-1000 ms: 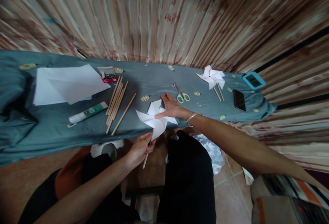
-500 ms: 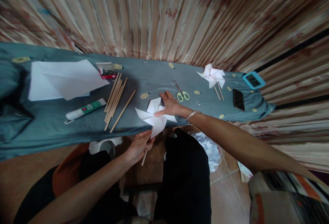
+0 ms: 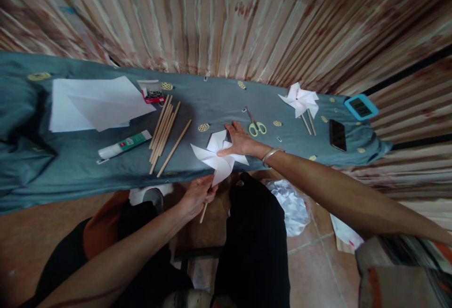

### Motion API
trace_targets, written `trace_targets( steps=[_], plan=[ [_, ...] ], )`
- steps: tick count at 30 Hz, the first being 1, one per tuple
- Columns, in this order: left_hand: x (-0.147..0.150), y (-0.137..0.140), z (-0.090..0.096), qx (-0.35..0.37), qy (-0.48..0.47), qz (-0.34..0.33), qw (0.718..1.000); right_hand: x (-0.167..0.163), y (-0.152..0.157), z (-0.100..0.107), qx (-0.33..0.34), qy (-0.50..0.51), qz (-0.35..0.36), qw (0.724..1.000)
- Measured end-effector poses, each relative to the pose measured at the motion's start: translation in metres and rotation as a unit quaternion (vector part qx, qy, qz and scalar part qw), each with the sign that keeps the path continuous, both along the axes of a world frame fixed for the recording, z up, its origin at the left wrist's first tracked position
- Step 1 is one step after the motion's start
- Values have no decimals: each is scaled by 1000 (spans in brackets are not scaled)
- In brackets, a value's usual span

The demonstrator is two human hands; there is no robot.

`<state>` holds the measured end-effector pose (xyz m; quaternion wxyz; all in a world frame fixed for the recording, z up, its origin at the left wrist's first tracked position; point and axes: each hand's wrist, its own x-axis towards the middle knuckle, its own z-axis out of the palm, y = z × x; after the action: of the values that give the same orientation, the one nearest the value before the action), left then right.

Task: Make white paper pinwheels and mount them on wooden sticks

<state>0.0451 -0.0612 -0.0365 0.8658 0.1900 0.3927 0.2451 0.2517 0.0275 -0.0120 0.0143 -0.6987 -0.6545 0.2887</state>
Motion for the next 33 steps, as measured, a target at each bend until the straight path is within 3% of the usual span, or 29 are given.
trace_targets(
  steps=[12,17,20,23,29,33],
  plan=[
    [-3,3,3,31,2,-5,999,1,-1,14,-18,14,2,1000],
    [-8,11,8,52,-2,-7,999,5,0,20,62,88,-58,992],
    [-9,18,14,75,-3,2,997,5,-4,19,136,185,-138,963],
    [-9,27,19,104,0,18,994,3,-12,16,231,270,-210,911],
    [-4,55,21,167,55,84,981,-11,-29,11,314,307,-273,856],
    [-1,73,24,212,83,140,964,-32,-43,2,367,315,-272,832]
  ],
)
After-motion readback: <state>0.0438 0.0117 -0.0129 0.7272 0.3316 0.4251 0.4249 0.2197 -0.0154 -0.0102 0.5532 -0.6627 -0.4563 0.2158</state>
